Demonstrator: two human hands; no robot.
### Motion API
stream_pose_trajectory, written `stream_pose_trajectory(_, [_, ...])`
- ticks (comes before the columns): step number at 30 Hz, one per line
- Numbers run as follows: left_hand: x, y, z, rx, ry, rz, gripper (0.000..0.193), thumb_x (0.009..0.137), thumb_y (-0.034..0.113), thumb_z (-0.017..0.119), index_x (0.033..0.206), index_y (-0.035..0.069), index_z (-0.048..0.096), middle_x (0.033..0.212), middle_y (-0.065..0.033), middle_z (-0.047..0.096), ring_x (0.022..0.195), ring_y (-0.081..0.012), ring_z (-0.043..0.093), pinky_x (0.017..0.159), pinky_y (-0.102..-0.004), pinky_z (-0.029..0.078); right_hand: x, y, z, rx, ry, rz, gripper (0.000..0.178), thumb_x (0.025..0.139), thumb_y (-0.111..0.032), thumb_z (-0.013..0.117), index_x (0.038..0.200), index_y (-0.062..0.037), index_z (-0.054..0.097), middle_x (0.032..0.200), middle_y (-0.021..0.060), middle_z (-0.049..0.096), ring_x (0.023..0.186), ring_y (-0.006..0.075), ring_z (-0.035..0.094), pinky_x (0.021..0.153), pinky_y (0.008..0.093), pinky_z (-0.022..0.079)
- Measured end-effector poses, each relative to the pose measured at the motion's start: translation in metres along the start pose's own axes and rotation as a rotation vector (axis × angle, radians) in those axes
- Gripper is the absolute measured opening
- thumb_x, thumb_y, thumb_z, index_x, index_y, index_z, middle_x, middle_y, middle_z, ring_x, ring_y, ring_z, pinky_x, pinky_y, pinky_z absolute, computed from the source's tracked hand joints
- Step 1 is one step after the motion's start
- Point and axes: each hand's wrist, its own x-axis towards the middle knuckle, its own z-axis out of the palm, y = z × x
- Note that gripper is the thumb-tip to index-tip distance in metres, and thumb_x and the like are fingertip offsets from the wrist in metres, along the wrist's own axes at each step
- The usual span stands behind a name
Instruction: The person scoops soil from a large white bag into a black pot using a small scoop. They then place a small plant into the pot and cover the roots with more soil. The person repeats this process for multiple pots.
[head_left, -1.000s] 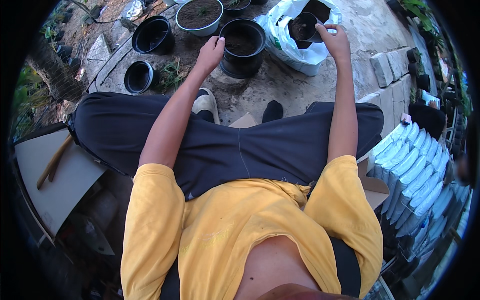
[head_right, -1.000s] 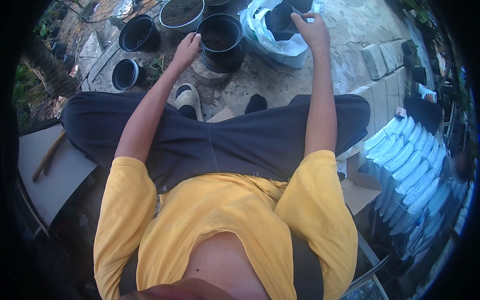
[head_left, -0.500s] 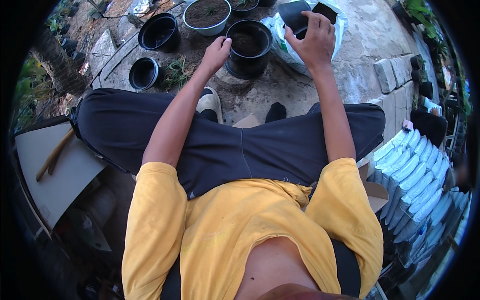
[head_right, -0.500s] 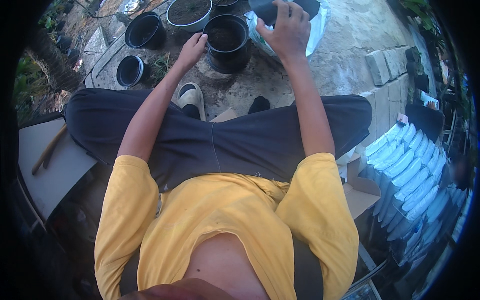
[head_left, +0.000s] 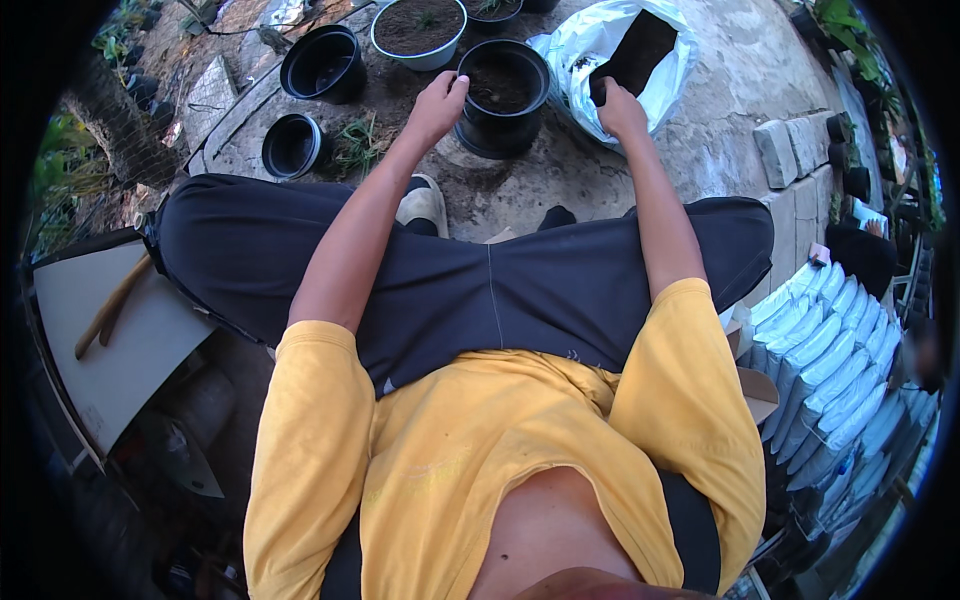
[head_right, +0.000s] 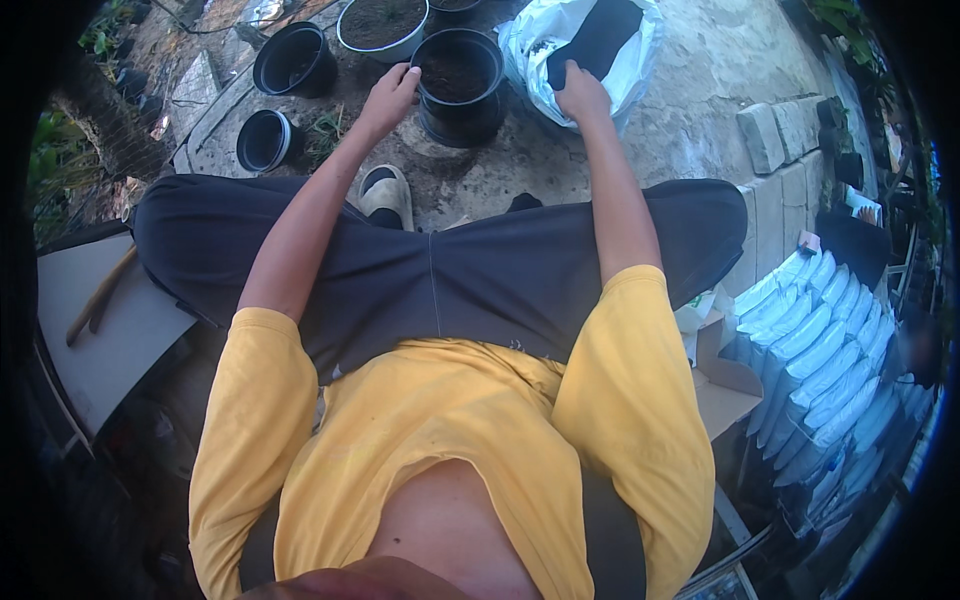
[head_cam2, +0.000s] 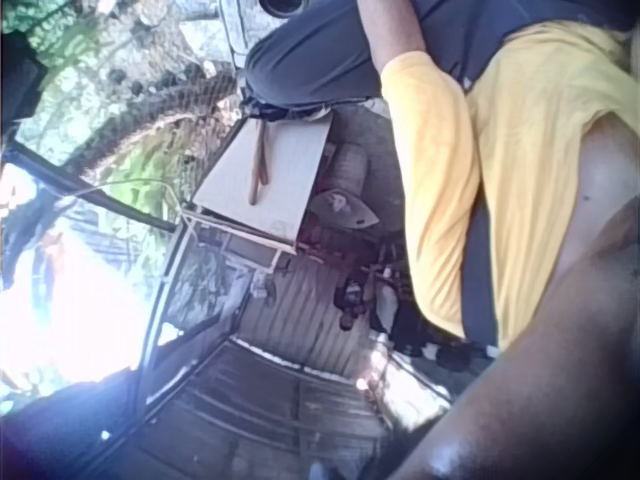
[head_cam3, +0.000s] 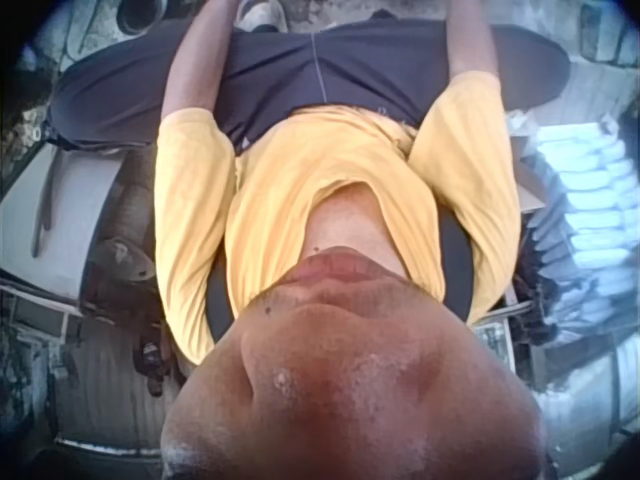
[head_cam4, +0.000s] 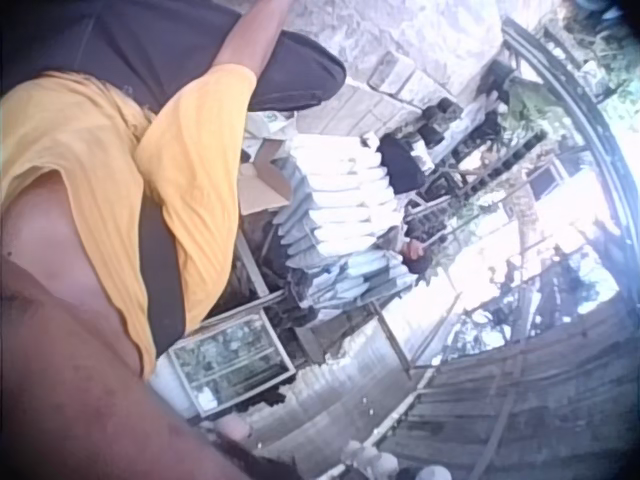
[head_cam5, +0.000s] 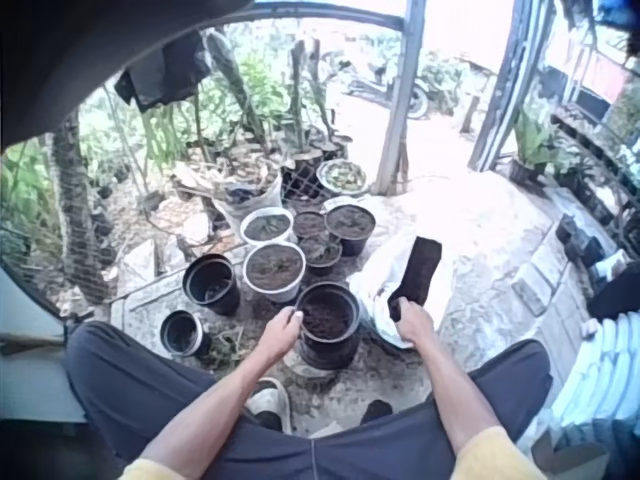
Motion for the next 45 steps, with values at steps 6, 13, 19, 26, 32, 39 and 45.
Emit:
stream_pose_trajectory(6, [0.003,-0.008,-0.001,-0.006,-0.006,0.015,0.043,0.1,0.04,0.049,0.112,0.0,0.061,0.097,-0.0218,0.068,0.095,-0.0368,0.065,0.085,-0.0439,0.048,0.009,0.008,-0.004,0.359,0.052,0.045,0.061,0.081,-0.048,0.074,0.124,-0.0073,0.063,0.115,0.018,0.071,0.107,0.0346,0.068,0.092,0.0411,0.052])
stream_pose_trajectory(13, [-0.001,-0.012,-0.007,-0.028,-0.033,-0.027,0.043,0.1,0.04,0.049,0.112,0.0,0.061,0.098,-0.0209,0.068,0.096,-0.0361,0.065,0.085,-0.0442,0.048,-0.01,0.003,-0.077,0.82,0.056,0.156,0.06,0.079,-0.052,0.075,0.114,-0.0037,0.068,0.1,0.0158,0.073,0.095,0.0233,0.07,0.087,0.0342,0.053])
stream_pose_trajectory(19, [0.002,-0.008,0.003,-0.002,-0.012,-0.015,0.044,0.101,0.04,0.048,0.117,0.001,0.061,0.104,-0.0219,0.069,0.101,-0.037,0.065,0.089,-0.0439,0.048,-0.029,0.016,-0.128,0.668,0.288,0.112,0.061,0.08,-0.054,0.074,0.115,-0.0043,0.067,0.101,0.0154,0.074,0.096,0.0241,0.071,0.087,0.035,0.053])
stream_pose_trajectory(26, [0.004,-0.013,0.001,0.007,-0.036,-0.02,0.045,0.101,0.04,0.047,0.118,0.0,0.061,0.103,-0.018,0.067,0.098,-0.0312,0.064,0.087,-0.0408,0.049,-0.082,-0.094,-0.137,0.524,0.4,-0.403,0.058,0.082,-0.044,0.079,0.124,-0.0075,0.061,0.112,0.0182,0.068,0.104,0.028,0.069,0.088,0.037,0.056])
stream_pose_trajectory(32, [0.002,-0.011,-0.002,0.059,-0.062,0.019,0.043,0.103,0.037,0.048,0.117,-0.002,0.06,0.096,-0.0093,0.063,0.085,-0.0173,0.061,0.077,-0.0347,0.053,-0.062,-0.056,-0.121,-0.078,0.799,-0.315,0.063,0.075,-0.045,0.078,0.124,-0.0108,0.059,0.116,0.013,0.059,0.107,0.0355,0.059,0.086,0.0457,0.053])
stream_pose_trajectory(39, [0.001,-0.008,0.0,-0.001,-0.003,0.006,0.044,0.1,0.04,0.05,0.113,0.0,0.061,0.099,-0.0229,0.068,0.096,-0.0374,0.065,0.086,-0.0435,0.048,-0.035,-0.012,-0.068,-0.01,0.371,-0.07,0.059,0.079,-0.043,0.075,0.126,-0.0104,0.058,0.119,0.0199,0.063,0.11,0.0411,0.062,0.089,0.0497,0.053])
stream_pose_trajectory(45, [-0.002,-0.001,0.0,0.012,-0.029,-0.021,0.045,0.1,0.04,0.05,0.115,0.0,0.062,0.101,-0.022,0.069,0.099,-0.0344,0.066,0.088,-0.0417,0.048,-0.02,0.002,-0.013,0.021,0.156,-0.011,0.053,0.084,-0.037,0.073,0.127,-0.012,0.055,0.12,0.0189,0.065,0.109,0.0407,0.064,0.091,0.049,0.053])
